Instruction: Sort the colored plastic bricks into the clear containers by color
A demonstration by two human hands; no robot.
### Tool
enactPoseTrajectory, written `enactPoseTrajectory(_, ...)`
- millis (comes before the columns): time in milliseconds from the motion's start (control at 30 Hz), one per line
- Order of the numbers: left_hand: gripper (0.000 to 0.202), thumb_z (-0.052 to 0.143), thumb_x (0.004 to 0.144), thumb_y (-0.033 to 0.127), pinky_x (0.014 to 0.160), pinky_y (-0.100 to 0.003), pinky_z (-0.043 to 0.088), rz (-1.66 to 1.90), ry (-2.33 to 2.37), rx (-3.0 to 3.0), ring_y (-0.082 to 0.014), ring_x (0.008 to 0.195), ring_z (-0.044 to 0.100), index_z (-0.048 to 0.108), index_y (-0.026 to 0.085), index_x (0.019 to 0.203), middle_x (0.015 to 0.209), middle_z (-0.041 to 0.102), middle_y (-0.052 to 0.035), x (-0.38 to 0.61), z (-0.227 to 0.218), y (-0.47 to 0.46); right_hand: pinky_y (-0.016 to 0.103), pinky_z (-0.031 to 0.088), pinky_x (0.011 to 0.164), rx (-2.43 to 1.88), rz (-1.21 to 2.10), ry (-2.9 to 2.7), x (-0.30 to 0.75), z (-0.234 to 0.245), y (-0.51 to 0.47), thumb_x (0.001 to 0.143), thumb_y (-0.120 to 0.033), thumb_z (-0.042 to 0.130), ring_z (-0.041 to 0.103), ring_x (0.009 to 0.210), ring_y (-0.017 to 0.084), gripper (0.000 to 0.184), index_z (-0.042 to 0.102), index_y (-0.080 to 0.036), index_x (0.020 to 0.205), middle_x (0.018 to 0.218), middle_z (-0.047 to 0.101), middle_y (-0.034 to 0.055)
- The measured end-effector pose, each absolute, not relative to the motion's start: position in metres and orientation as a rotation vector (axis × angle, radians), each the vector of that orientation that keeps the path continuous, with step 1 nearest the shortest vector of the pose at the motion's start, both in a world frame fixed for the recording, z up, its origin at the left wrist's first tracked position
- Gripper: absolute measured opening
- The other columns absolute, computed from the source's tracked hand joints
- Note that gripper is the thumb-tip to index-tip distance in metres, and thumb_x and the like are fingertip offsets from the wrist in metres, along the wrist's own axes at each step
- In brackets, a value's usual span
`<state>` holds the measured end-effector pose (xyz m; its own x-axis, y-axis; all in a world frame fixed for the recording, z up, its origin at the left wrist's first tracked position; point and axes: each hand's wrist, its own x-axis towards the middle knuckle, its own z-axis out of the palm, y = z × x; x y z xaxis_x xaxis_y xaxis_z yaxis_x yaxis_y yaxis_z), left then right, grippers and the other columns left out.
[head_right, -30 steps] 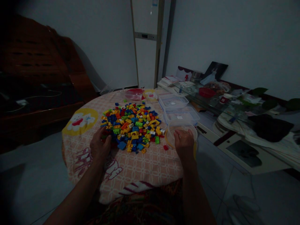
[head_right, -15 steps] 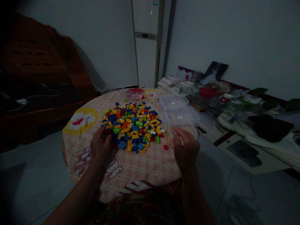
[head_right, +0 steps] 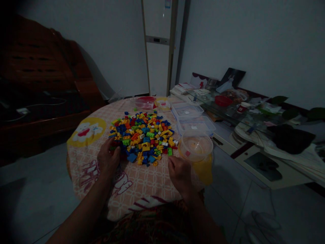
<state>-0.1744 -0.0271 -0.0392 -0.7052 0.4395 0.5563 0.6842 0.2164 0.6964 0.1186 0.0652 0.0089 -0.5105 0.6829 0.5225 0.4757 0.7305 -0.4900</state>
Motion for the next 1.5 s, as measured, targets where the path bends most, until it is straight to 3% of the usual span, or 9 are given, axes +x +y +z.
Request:
enactPoseTrajectory(200,0.052,0.055,0.083,0.028,0.113,-0.045,0.037,-1.456,-2.263,-1.085,-0.0288,0.131,0.050,0.057,0.016,0.134,0.140,0.055,-0.0139,-0.176,-0.041,-0.027,0.024,0.047,0.067,-0.996,0.328,-2.319,0.105,-0.020,0.068,0.092,-0.020,0.049,0.068,0.069,0.017,0.026,0.075,-0.019,0.092,0.081,0.075,0.0054)
enactPoseTrajectory(367,0.051,0.055,0.083,0.028,0.112,-0.044,0.038,-1.439,-2.271,-1.062,-0.0286,0.131,0.051,0.058,0.016,0.133,0.139,0.057,-0.0133,-0.177,-0.043,-0.026,0.035,0.050,0.087,-0.963,0.233,-2.242,0.091,-0.022,0.077,0.093,-0.018,0.045,0.065,0.097,0.024,0.034,0.068,-0.012,0.117,0.107,0.071,0.0148)
enactPoseTrajectory(500,0.051,0.055,0.083,0.028,0.112,-0.044,0.038,-1.434,-2.252,-1.068,-0.0280,0.131,0.050,0.058,0.018,0.133,0.138,0.057,-0.0124,-0.177,-0.043,-0.027,0.043,0.043,0.105,-0.900,0.206,-2.270,0.078,-0.021,0.086,0.093,-0.016,0.045,0.053,0.120,0.028,0.040,0.061,-0.009,0.129,0.128,0.061,0.0188)
enactPoseTrajectory(767,0.051,0.055,0.084,0.028,0.112,-0.044,0.038,-1.437,-2.253,-1.061,-0.0283,0.130,0.051,0.058,0.016,0.133,0.138,0.057,-0.0132,-0.177,-0.044,-0.026,0.051,0.039,0.109,-0.918,0.172,-2.394,0.057,-0.037,0.089,0.093,-0.020,0.046,0.044,0.131,0.032,0.044,0.054,-0.014,0.136,0.144,0.049,0.0177)
enactPoseTrajectory(1067,0.051,0.055,0.085,0.029,0.112,-0.046,0.038,-1.433,-2.253,-1.081,-0.0294,0.131,0.050,0.057,0.017,0.135,0.139,0.056,-0.0134,-0.177,-0.043,-0.027,0.046,0.038,0.111,-0.789,0.214,-2.349,0.056,-0.030,0.084,0.097,-0.024,0.042,0.045,0.131,0.026,0.043,0.054,-0.018,0.137,0.141,0.054,0.0122)
enactPoseTrajectory(1267,0.052,0.055,0.084,0.028,0.112,-0.047,0.038,-1.412,-2.256,-1.083,-0.0304,0.131,0.051,0.057,0.014,0.135,0.139,0.056,-0.0161,-0.177,-0.044,-0.027,0.047,0.035,0.109,-1.060,0.101,-2.325,0.048,-0.014,0.112,0.094,-0.013,0.039,0.041,0.132,0.029,0.047,0.052,-0.014,0.139,0.141,0.051,0.0170)
enactPoseTrajectory(1400,0.051,0.055,0.085,0.028,0.112,-0.046,0.038,-1.417,-2.251,-1.082,-0.0292,0.131,0.050,0.057,0.016,0.134,0.139,0.056,-0.0150,-0.176,-0.044,-0.027,0.046,0.036,0.104,-1.272,0.091,-2.421,0.041,-0.004,0.128,0.090,-0.007,0.040,0.046,0.125,0.031,0.054,0.047,-0.012,0.143,0.136,0.052,0.0203)
enactPoseTrajectory(1500,0.050,0.055,0.085,0.029,0.112,-0.045,0.038,-1.415,-2.259,-1.075,-0.0282,0.131,0.051,0.057,0.018,0.134,0.139,0.057,-0.0132,-0.175,-0.043,-0.027,0.041,0.039,0.100,-1.341,0.143,-2.455,0.036,-0.002,0.131,0.091,-0.008,0.039,0.052,0.117,0.028,0.052,0.048,-0.014,0.142,0.129,0.058,0.0180)
